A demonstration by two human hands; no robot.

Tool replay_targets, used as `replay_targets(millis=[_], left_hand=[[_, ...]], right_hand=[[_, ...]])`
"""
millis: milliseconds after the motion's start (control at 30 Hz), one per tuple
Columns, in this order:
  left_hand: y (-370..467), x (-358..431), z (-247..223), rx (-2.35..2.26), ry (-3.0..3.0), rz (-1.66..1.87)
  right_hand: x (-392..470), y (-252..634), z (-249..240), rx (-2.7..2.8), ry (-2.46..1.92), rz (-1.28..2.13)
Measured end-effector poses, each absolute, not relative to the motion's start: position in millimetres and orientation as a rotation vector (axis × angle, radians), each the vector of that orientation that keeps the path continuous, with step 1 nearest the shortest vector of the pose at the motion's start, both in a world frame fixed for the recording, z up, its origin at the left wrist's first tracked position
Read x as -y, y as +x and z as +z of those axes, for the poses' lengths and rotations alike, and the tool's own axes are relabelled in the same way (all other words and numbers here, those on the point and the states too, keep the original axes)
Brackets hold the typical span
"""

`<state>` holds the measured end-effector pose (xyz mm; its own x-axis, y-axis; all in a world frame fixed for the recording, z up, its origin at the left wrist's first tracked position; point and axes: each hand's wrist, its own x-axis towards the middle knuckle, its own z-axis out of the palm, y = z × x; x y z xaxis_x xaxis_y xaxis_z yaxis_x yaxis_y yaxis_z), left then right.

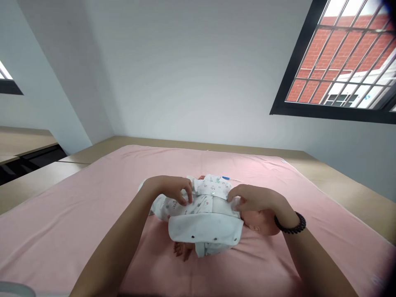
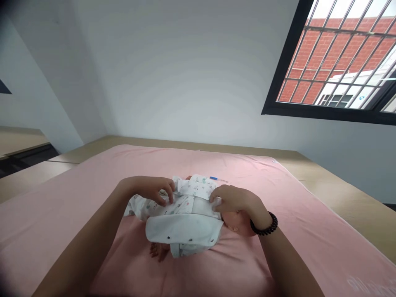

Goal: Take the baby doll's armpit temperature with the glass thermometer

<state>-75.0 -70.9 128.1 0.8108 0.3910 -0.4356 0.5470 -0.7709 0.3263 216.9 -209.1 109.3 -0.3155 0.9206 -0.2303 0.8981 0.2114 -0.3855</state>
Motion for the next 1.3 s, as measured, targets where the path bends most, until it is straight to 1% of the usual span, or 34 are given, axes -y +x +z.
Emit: replay_targets(millis=[133,267,533,667,733,800,967,1133,1233,1300], left_hand=[[-69.9,66.7,119.9,-0.689,2.555,-0.512],[-71.5,65.3,116.7,-0.725,2.551,-0.475],[-80.6,64.8,120.0,-0.640,2.596,-0.324],[-81.6,67.3,125.2,-0.658,2.653,-0.164],[-80.5,66.9,125.7,-0.713,2.665,-0.105],[-79.2,65.4,124.8,-0.724,2.659,-0.128],[-78.2,59.3,118.3,-0.670,2.608,-0.391],[-75.3,56.9,113.7,-0.668,2.601,-0.388],[-74.5,61.0,117.9,-0.638,2.596,-0.428],[-76.4,64.2,122.6,-0.603,2.604,-0.392]], right_hand=[[207.5,219.9,105.9,2.413,-1.876,0.791],[207.0,226.8,98.8,2.478,-1.772,0.836],[207.3,235.6,103.5,2.467,-1.679,0.732],[200.3,245.9,105.4,2.295,-1.768,0.613],[195.5,251.9,104.8,2.211,-1.816,0.627],[190.9,258.2,104.6,2.169,-1.834,0.701],[182.6,274.3,104.4,2.238,-1.702,0.926],[182.2,277.0,105.2,2.267,-1.673,0.972],[184.7,273.8,108.3,2.274,-1.688,0.979],[185.6,273.6,109.5,2.280,-1.690,0.967]])
